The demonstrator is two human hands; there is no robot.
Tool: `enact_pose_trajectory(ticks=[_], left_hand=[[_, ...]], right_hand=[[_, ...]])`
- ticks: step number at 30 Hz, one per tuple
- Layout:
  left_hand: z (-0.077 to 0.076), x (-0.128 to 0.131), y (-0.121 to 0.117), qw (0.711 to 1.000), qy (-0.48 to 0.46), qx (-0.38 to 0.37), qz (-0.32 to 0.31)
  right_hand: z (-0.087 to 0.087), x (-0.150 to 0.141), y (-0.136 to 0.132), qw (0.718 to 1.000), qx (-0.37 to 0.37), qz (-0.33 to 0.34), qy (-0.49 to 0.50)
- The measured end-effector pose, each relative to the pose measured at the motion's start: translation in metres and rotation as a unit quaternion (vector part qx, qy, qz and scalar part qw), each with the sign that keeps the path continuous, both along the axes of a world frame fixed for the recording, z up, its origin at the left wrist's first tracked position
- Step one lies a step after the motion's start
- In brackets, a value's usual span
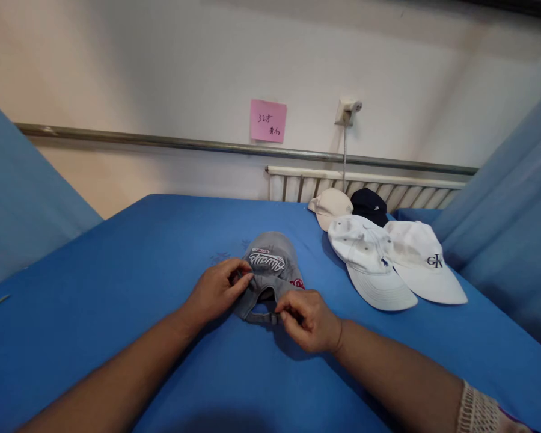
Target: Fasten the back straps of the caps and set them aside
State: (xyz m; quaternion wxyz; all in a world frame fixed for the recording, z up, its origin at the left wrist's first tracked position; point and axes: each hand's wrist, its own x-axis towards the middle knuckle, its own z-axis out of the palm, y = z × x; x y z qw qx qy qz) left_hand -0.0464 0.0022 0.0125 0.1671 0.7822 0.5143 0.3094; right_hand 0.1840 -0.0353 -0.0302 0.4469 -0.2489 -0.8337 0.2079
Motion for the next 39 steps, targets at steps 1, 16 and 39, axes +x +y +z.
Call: enact_pose_trajectory(ticks=[1, 16, 39], left_hand=[[0.000, 0.000, 0.001, 1.000, 0.009, 0.003, 0.001], [-0.008, 0.007, 0.000, 0.980, 0.121, -0.147, -0.058], [0.002, 0.027, -0.004, 0.941, 0.338, 0.001, -0.021]], right_hand=[[0.000, 0.000, 0.001, 1.000, -0.004, -0.017, 0.018], [-0.021, 0.000, 0.030, 0.981, -0.140, -0.103, -0.089], [-0.021, -0.001, 0.032, 0.986, -0.125, -0.106, 0.002]])
